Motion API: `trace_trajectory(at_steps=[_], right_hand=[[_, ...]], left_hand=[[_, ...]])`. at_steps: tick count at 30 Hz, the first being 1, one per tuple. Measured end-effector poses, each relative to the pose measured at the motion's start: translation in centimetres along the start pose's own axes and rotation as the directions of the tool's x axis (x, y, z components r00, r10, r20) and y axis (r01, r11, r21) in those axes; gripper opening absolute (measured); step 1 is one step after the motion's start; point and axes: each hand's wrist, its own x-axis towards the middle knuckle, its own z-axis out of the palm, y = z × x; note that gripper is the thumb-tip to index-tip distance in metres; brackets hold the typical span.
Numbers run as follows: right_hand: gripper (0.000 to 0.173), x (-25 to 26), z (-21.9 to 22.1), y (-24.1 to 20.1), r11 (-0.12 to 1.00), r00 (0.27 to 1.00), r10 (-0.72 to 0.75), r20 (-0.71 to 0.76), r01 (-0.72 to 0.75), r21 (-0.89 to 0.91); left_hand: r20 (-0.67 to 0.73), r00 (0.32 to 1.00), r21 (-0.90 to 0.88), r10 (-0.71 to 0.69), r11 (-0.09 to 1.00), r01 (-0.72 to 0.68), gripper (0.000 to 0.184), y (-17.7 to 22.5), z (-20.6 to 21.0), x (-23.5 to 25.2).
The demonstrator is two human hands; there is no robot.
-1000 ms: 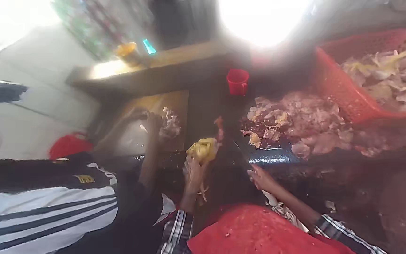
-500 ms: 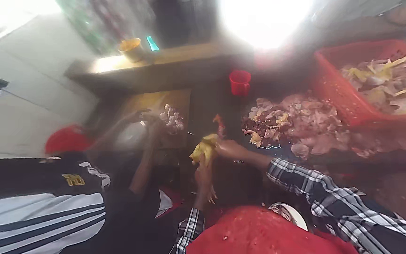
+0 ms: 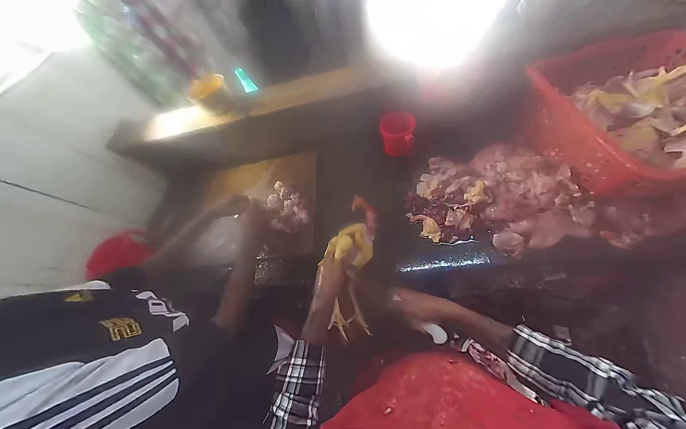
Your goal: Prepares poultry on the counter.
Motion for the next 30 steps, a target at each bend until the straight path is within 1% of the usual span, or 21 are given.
trace_trajectory(at_steps=[1,2,3,4,5,6,9,10,13,16,18,20,21,22,23,24,25,26,27,29,30], right_hand=[[0.040,-1.6,-0.6,1.0,0.996,0.996,-0.026,-0.082,0.019,-0.084],[0.045,-3.0,-1.9,1.9,0.984,0.976,-0.049,-0.211,0.012,-0.176],[0.049,-4.1,-3.2,3.2,0.976,0.939,-0.060,-0.338,-0.015,-0.216],[0.053,-4.8,-4.5,4.9,0.973,0.888,-0.067,-0.455,-0.043,-0.226],[0.054,-5.4,-5.8,6.8,0.962,0.841,-0.064,-0.537,-0.092,-0.259],[0.054,-5.9,-6.8,8.5,0.937,0.820,-0.066,-0.568,-0.144,-0.317],[0.056,-6.7,-6.3,10.3,0.851,0.836,-0.057,-0.546,-0.245,-0.464],[0.054,-6.4,-5.2,9.6,0.826,0.843,-0.054,-0.535,-0.264,-0.498],[0.046,-3.4,-3.3,5.0,0.749,0.845,-0.130,-0.519,-0.260,-0.610],[0.043,2.0,-3.6,1.1,0.703,0.837,-0.192,-0.513,-0.248,-0.667],[0.047,5.4,-4.4,-0.5,0.761,0.851,-0.190,-0.489,-0.188,-0.621],[0.052,6.4,-3.8,-0.2,0.841,0.860,-0.163,-0.483,-0.134,-0.524],[0.051,6.1,-3.2,0.7,0.859,0.855,-0.155,-0.495,-0.130,-0.495],[0.049,4.9,-2.6,2.0,0.876,0.860,-0.131,-0.493,-0.132,-0.464],[0.047,3.4,-2.0,3.8,0.889,0.872,-0.109,-0.477,-0.128,-0.439],[0.046,1.4,-1.6,5.7,0.895,0.887,-0.081,-0.454,-0.136,-0.425],[0.048,-0.2,-1.5,7.8,0.893,0.891,-0.071,-0.448,-0.144,-0.427],[0.049,-1.6,-1.7,9.8,0.894,0.884,-0.075,-0.462,-0.145,-0.424],[0.050,-2.9,-2.0,11.1,0.900,0.865,-0.086,-0.495,-0.146,-0.411],[0.052,-4.3,-2.8,11.5,0.911,0.804,-0.131,-0.579,-0.133,-0.391],[0.054,-4.4,-3.4,10.8,0.912,0.786,-0.144,-0.602,-0.130,-0.389]], left_hand=[[0.040,0.999,-0.224,0.006,0.975,0.003,0.044,0.4,-0.2,-0.3],[0.087,0.996,-0.479,0.024,0.877,0.021,0.038,1.0,-0.5,-0.5],[0.127,0.990,-0.693,0.063,0.719,0.043,0.033,1.1,-0.6,-0.8],[0.136,0.986,-0.843,0.093,0.534,0.066,0.030,1.1,-0.4,-0.8],[0.127,0.987,-0.916,0.095,0.392,0.080,0.030,1.0,0.2,-0.5],[0.131,0.988,-0.934,0.076,0.343,0.097,0.032,1.0,0.9,-0.1],[0.215,0.976,-0.802,-0.027,0.565,0.192,0.037,0.2,4.1,0.2],[0.246,0.968,-0.782,-0.050,0.581,0.228,0.036,-0.3,5.5,0.6],[0.235,0.970,-0.794,-0.068,0.562,0.232,0.035,0.8,8.3,0.6],[0.241,0.967,-0.816,-0.086,0.522,0.250,0.030,2.5,9.2,-0.9],[0.258,0.962,-0.818,-0.092,0.509,0.268,0.031,3.3,9.7,-2.1],[0.279,0.956,-0.816,-0.093,0.501,0.288,0.033,2.8,9.6,-2.9],[0.281,0.956,-0.796,-0.089,0.535,0.284,0.034,2.2,9.2,-2.7],[0.256,0.963,-0.737,-0.085,0.628,0.251,0.035,1.5,8.4,-2.3],[0.197,0.978,-0.607,-0.073,0.774,0.181,0.036,0.5,7.6,-1.7],[0.103,0.994,-0.372,-0.040,0.925,0.076,0.046,-0.7,6.6,-1.0],[0.012,1.000,-0.081,0.021,0.997,-0.020,0.069,-1.4,5.5,-0.3],[-0.049,0.991,0.162,0.124,0.980,-0.115,0.081,-1.7,4.4,0.7],[-0.049,0.968,0.346,0.248,0.913,-0.216,0.083,-1.4,3.6,1.8],[0.106,0.886,0.576,0.451,0.699,-0.425,0.072,0.5,2.8,4.1],[0.212,0.820,0.615,0.532,0.579,-0.535,0.065,1.4,2.9,5.3]])
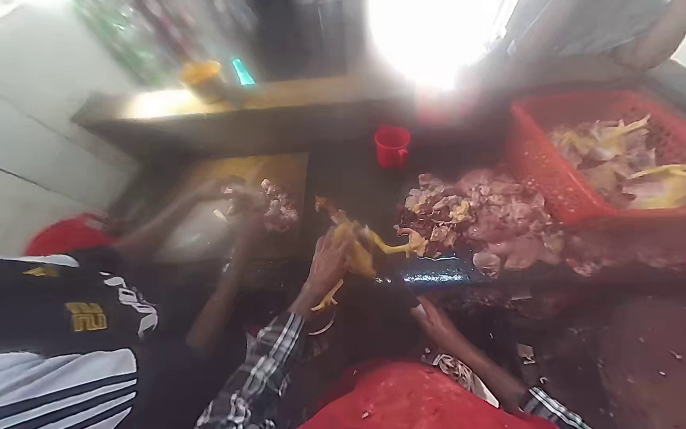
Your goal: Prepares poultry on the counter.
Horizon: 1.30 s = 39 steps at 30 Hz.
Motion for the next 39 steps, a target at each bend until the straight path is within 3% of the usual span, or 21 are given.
trace_trajectory(at_steps=[2,3,7,10,11,13,16,20,22,24,29,34,37,39], right_hand=[[0.058,1.7,-0.6,-1.6,0.997,0.997,-0.015,-0.079,0.021,0.069],[0.059,2.7,-0.7,-2.5,0.991,0.994,-0.009,-0.110,0.024,0.131],[0.057,6.2,-1.5,-5.6,0.932,0.991,0.078,-0.109,-0.033,0.360],[0.056,7.4,-1.1,-5.1,0.908,0.993,0.107,-0.056,-0.074,0.412],[0.057,7.8,-1.0,-4.7,0.914,0.993,0.106,-0.043,-0.080,0.398],[0.061,8.2,-1.2,-4.6,0.948,0.997,0.082,0.009,-0.081,0.308],[0.057,10.4,-1.9,-6.5,0.982,0.999,-0.021,0.028,0.015,0.186],[0.048,14.3,-3.9,-11.4,0.993,0.998,-0.051,0.036,0.047,0.104],[0.055,15.8,-4.6,-12.5,0.985,0.991,-0.044,0.130,0.021,0.169],[0.059,15.0,-4.7,-12.8,0.968,0.979,-0.040,0.202,-0.012,0.251],[0.047,9.8,-5.8,-9.6,0.939,0.923,0.033,0.383,-0.160,0.305],[0.051,12.3,-6.5,-10.6,0.902,0.902,-0.010,0.431,-0.178,0.394],[0.049,12.2,-5.9,-10.4,0.892,0.897,-0.042,0.441,-0.166,0.421],[0.052,9.6,-6.2,-9.1,0.950,0.920,-0.009,0.392,-0.114,0.291]], left_hand=[[0.055,0.981,0.059,0.184,0.981,-0.187,0.051,-0.1,0.2,2.9],[0.071,0.978,0.066,0.194,0.978,-0.198,0.046,0.0,0.4,4.4],[0.091,0.992,0.072,-0.083,0.994,0.076,0.054,1.6,0.4,9.2],[0.045,0.986,-0.060,-0.160,0.985,0.163,0.073,1.2,1.7,9.3],[0.006,0.987,-0.145,-0.158,0.977,0.158,0.081,0.8,1.9,8.7],[-0.089,0.984,-0.218,-0.153,0.967,0.131,0.078,-0.1,2.6,7.4],[-0.197,0.975,-0.167,-0.105,0.983,0.072,0.058,-0.7,3.4,6.9],[-0.300,0.954,-0.183,-0.024,0.983,-0.032,0.062,-1.1,4.8,6.6],[-0.331,0.943,-0.174,-0.012,0.983,-0.049,0.057,-1.6,5.6,6.8],[-0.333,0.942,-0.190,-0.034,0.981,-0.031,0.050,-2.0,5.7,6.9],[-0.321,0.945,-0.213,-0.056,0.977,-0.015,0.039,-2.0,5.2,6.7],[-0.341,0.940,-0.248,-0.020,0.966,-0.070,0.043,-1.6,5.3,6.6],[-0.313,0.931,-0.326,-0.188,0.942,0.081,0.048,-1.6,5.2,6.2],[-0.208,0.920,-0.372,-0.331,0.897,0.239,0.053,-0.7,4.4,5.3]])
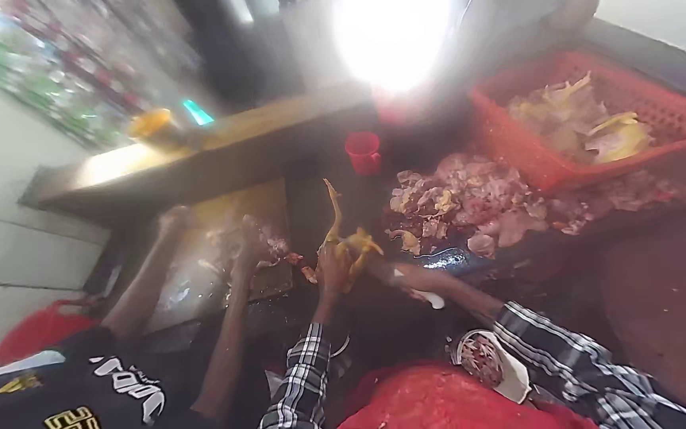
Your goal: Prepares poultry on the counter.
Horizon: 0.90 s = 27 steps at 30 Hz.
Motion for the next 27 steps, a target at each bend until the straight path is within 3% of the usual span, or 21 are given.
trace_trajectory(at_steps=[3,6,9,11,13,15,17,18,20,22,23,25,26,27], right_hand=[[0.059,-2.9,-0.4,3.2,0.912,0.953,-0.013,-0.304,-0.113,-0.395],[0.064,-2.6,-0.3,5.7,0.784,0.860,-0.060,-0.507,-0.274,-0.558],[0.052,-0.9,-0.9,7.0,0.717,0.797,-0.232,-0.558,-0.248,-0.651],[0.040,0.0,-1.2,5.9,0.728,0.788,-0.331,-0.519,-0.136,-0.672],[0.044,1.6,-0.8,3.7,0.805,0.843,-0.356,-0.403,0.057,-0.591],[0.058,5.5,0.1,1.2,0.914,0.886,-0.358,-0.294,0.268,-0.303],[0.076,10.5,1.4,-1.4,0.948,0.905,-0.309,-0.293,0.316,-0.024],[0.073,12.6,2.2,-2.7,0.946,0.897,-0.287,-0.336,0.320,0.046],[0.065,16.4,2.6,-4.1,0.972,0.847,-0.209,-0.489,0.236,-0.008],[0.062,17.0,2.8,-5.6,0.993,0.798,-0.119,-0.591,0.096,-0.070],[0.060,16.5,3.0,-6.1,0.993,0.793,-0.121,-0.598,0.105,-0.061],[0.049,14.5,3.1,-7.3,0.948,0.778,-0.209,-0.592,0.311,0.073],[0.046,13.5,3.7,-7.4,0.858,0.759,-0.251,-0.601,0.462,0.226],[0.044,12.5,4.4,-7.5,0.726,0.755,-0.272,-0.597,0.568,0.387]], left_hand=[[0.122,0.962,0.013,-0.242,0.970,0.242,0.060,2.2,-2.2,-1.1],[0.204,0.944,-0.106,-0.258,0.953,0.284,0.057,1.6,-2.5,-2.3],[0.104,0.955,-0.365,-0.276,0.883,0.295,0.046,-0.8,-1.1,-3.8],[-0.009,0.916,-0.513,-0.400,0.788,0.339,0.063,-1.4,-0.1,-4.1],[-0.012,0.851,-0.619,-0.526,0.672,0.406,0.086,-1.7,1.1,-3.5],[0.048,0.818,-0.643,-0.573,0.609,0.464,0.085,-2.6,2.4,-2.3],[0.098,0.808,-0.592,-0.581,0.618,0.517,0.072,-3.1,2.8,-1.1],[0.096,0.818,-0.500,-0.568,0.683,0.533,0.069,-3.0,2.5,-0.9],[0.073,0.831,-0.365,-0.552,0.760,0.537,0.068,-2.1,2.8,-0.6],[0.042,0.799,-0.548,-0.600,0.655,0.520,0.065,-2.2,3.6,-1.4],[0.028,0.820,-0.676,-0.571,0.593,0.436,0.057,-2.6,3.5,-1.9],[0.076,0.875,-0.836,-0.478,0.448,0.317,0.051,-1.9,0.6,-2.6],[0.181,0.850,-0.877,-0.495,0.309,0.367,0.045,0.8,-2.8,-3.4],[0.361,0.724,-0.847,-0.588,0.118,0.519,0.041,5.5,-7.8,-4.1]])
